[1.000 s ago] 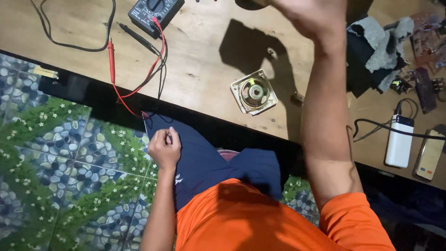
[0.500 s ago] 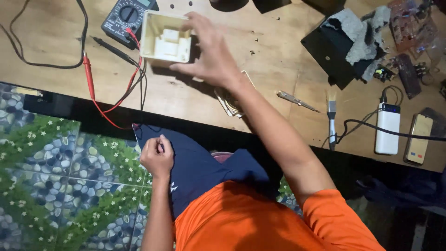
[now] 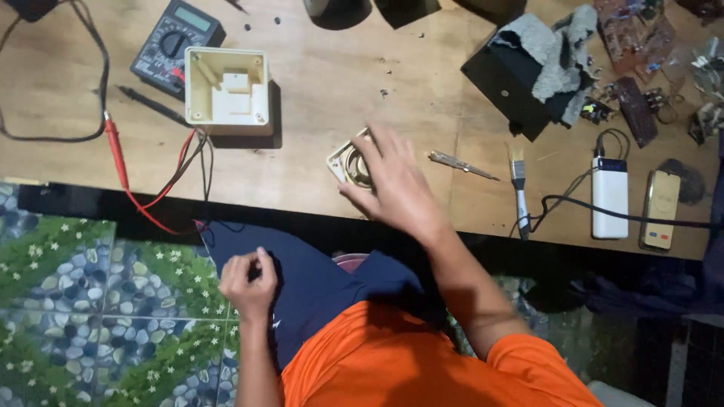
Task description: Reassembling a speaker component by placing the driver into the housing and securing it with screws.
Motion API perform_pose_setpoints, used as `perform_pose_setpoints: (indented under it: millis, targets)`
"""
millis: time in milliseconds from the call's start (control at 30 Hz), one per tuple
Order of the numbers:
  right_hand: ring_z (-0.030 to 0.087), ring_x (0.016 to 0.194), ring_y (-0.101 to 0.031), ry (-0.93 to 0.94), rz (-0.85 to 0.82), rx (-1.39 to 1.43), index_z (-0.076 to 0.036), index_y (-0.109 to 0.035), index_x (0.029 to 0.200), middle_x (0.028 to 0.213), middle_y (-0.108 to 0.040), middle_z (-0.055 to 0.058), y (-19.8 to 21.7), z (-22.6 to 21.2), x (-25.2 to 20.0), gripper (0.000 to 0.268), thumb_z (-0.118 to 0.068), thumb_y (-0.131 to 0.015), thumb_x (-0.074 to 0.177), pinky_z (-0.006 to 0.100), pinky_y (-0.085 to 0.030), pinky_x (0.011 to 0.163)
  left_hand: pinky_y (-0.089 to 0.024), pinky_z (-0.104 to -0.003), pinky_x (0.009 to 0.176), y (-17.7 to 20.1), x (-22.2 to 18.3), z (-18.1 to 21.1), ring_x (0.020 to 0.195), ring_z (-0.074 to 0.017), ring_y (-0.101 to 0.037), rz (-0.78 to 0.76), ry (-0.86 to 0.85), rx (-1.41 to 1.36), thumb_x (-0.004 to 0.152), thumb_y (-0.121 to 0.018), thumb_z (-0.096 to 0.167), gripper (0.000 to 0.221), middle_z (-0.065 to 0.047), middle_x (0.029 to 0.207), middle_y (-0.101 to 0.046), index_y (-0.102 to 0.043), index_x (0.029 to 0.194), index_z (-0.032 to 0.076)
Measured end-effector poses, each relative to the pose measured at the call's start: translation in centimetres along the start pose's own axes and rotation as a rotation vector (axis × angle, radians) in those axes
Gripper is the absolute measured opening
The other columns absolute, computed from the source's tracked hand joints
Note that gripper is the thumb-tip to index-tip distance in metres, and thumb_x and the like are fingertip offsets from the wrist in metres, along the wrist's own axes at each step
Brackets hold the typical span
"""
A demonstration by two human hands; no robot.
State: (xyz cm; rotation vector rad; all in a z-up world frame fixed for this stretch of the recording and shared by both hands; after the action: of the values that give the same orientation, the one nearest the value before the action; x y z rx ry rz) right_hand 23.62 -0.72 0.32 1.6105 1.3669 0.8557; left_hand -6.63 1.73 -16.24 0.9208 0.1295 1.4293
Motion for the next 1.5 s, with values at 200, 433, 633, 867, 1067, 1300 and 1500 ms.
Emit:
perform_pose_setpoints:
  millis: [200, 433, 633, 867, 1067, 1300, 1500]
  targets:
    - [0.050, 0.139, -0.046, 0.120, 0.103, 0.173, -0.006, -0.049, 0.149, 0.156, -0.041, 0.028, -1.2, 1.6, -2.2, 0.072, -0.039, -0.079, 0.093, 0.062, -0.037, 0.115, -0.054, -0.038, 0.069, 0.5, 2.6, 7.9, 0.070, -0.0262, -0.068, -0.038, -0.252, -0.199, 0.079, -0.083, 0.013, 0.014, -0.005, 0.080, -0.069, -0.072, 0.089, 0.011]
    - [0.040, 0.105, -0.062, 0.121, 0.357, 0.248, 0.005, -0.062, 0.134, 0.124, -0.065, 0.028, 4.0, 6.8, 0.7, 0.044, -0.015, -0.074, 0.096, 0.050, -0.053, 0.090, -0.033, -0.061, 0.114, -1.3, 7.2, 14.6, 0.131, -0.0361, -0.052, -0.158, -0.359, -0.253, 0.073, -0.090, 0.050, 0.095, -0.018, 0.142, -0.048, -0.041, 0.142, 0.008]
    - [0.029, 0.083, -0.072, -0.077, 0.484, 0.033, 0.006, -0.071, 0.119, 0.103, -0.075, 0.021, 5.9, 12.5, 5.1, 0.032, 0.000, -0.072, 0.088, 0.039, -0.059, 0.074, 0.006, -0.074, 0.126, -5.4, 8.9, 17.6, 0.163, -0.0390, -0.015, -0.407, -0.295, -0.164, 0.065, -0.086, 0.081, 0.148, -0.021, 0.172, -0.016, -0.005, 0.165, 0.008]
    - [0.033, 0.085, -0.072, -0.057, 0.609, -0.107, 0.006, -0.073, 0.108, 0.101, -0.076, 0.019, 3.3, 17.2, 9.4, 0.028, 0.002, -0.076, 0.081, 0.041, -0.057, 0.080, 0.001, -0.079, 0.115, -8.4, 9.2, 19.2, 0.156, -0.0443, -0.017, -0.450, -0.220, 0.049, 0.074, -0.079, 0.072, 0.132, -0.032, 0.163, -0.027, -0.020, 0.155, -0.015]
    - [0.024, 0.061, -0.068, -0.014, 0.602, -0.063, 0.003, -0.078, 0.086, 0.080, -0.077, 0.011, 3.9, 16.3, 9.5, 0.004, 0.000, -0.076, 0.083, 0.036, -0.057, 0.067, -0.002, -0.082, 0.111, -8.0, 9.6, 19.6, 0.151, -0.0456, -0.027, -0.427, -0.182, 0.011, 0.073, -0.083, 0.064, 0.117, -0.027, 0.157, -0.040, -0.036, 0.148, -0.011]
    - [0.019, 0.060, -0.066, -0.011, 0.537, 0.050, 0.007, -0.075, 0.094, 0.080, -0.077, 0.012, 5.4, 13.0, 6.8, 0.009, 0.000, -0.073, 0.090, 0.032, -0.054, 0.057, -0.005, -0.078, 0.115, -7.8, 9.6, 19.4, 0.149, -0.0434, -0.033, -0.406, -0.181, 0.018, 0.069, -0.084, 0.068, 0.120, -0.026, 0.155, -0.042, -0.038, 0.147, -0.011]
    - [0.014, 0.067, -0.063, -0.090, 0.337, 0.337, 0.006, -0.076, 0.109, 0.088, -0.076, 0.013, 6.2, 8.1, 3.5, 0.016, 0.001, -0.075, 0.093, 0.024, -0.053, 0.058, -0.003, -0.080, 0.113, -8.1, 9.8, 19.4, 0.150, -0.0458, -0.029, -0.451, -0.192, -0.006, 0.071, -0.085, 0.065, 0.114, -0.023, 0.153, -0.044, -0.037, 0.147, -0.006]
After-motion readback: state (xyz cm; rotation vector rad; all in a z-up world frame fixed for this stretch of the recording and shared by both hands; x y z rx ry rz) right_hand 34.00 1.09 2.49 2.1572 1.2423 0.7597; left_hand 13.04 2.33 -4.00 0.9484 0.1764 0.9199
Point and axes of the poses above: each hand's wrist, its own x-axis towards the middle knuckle, its own y-axis out of the back of the hand, z = x × y, the point moved 4 cm from there along x, towards the middle knuckle
